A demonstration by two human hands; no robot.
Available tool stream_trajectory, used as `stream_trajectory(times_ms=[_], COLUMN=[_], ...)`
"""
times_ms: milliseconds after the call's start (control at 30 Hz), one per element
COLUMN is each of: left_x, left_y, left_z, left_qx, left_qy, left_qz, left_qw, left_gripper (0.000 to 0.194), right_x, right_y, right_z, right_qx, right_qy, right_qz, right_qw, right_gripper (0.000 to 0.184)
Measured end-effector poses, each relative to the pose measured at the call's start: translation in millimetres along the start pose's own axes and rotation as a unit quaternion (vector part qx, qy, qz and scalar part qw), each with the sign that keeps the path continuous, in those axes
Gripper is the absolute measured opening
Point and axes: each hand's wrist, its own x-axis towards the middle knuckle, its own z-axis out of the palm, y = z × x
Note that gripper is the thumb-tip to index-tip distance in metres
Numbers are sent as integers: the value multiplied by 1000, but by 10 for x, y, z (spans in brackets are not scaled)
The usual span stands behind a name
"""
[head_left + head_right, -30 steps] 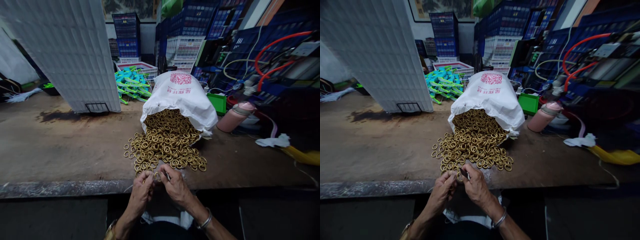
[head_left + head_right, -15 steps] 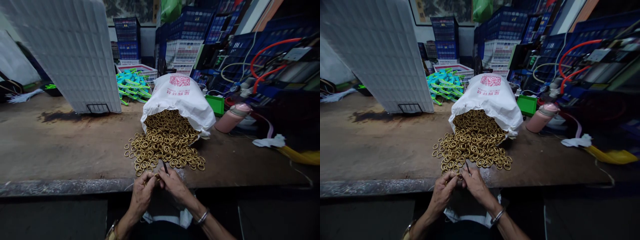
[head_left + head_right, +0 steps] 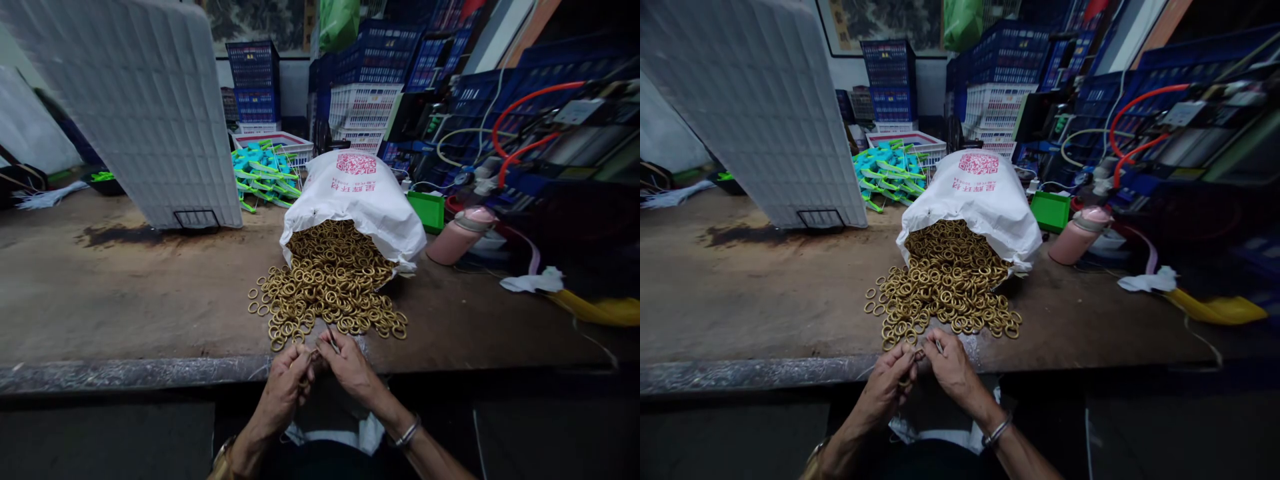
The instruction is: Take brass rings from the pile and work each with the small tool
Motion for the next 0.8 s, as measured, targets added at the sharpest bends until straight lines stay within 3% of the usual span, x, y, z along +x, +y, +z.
stream_trajectory(times_ms=[133, 233, 367, 533, 800], left_x=[-3, -4, -11, -10, -130], left_y=[9, 36, 85, 82, 18], left_z=[14, 19, 48, 74, 41], left_qx=[-14, 7, 42, 59, 79], left_qy=[4, 13, 42, 36, 20], left_qz=[6, 28, 38, 53, 27], left_qw=[1000, 1000, 998, 996, 996], left_gripper=[35, 36, 35, 35, 32], right_x=[-4, -25, -96, -162, -108], right_y=[26, 29, 17, -39, 88], right_z=[-22, -37, -34, -11, -45], right_qx=[-14, -99, -239, -332, -454], right_qy=[8, 32, 3, -45, -54], right_qz=[-4, -17, -38, -27, 9], right_qw=[1000, 994, 970, 942, 889], right_gripper=[23, 21, 11, 31, 31])
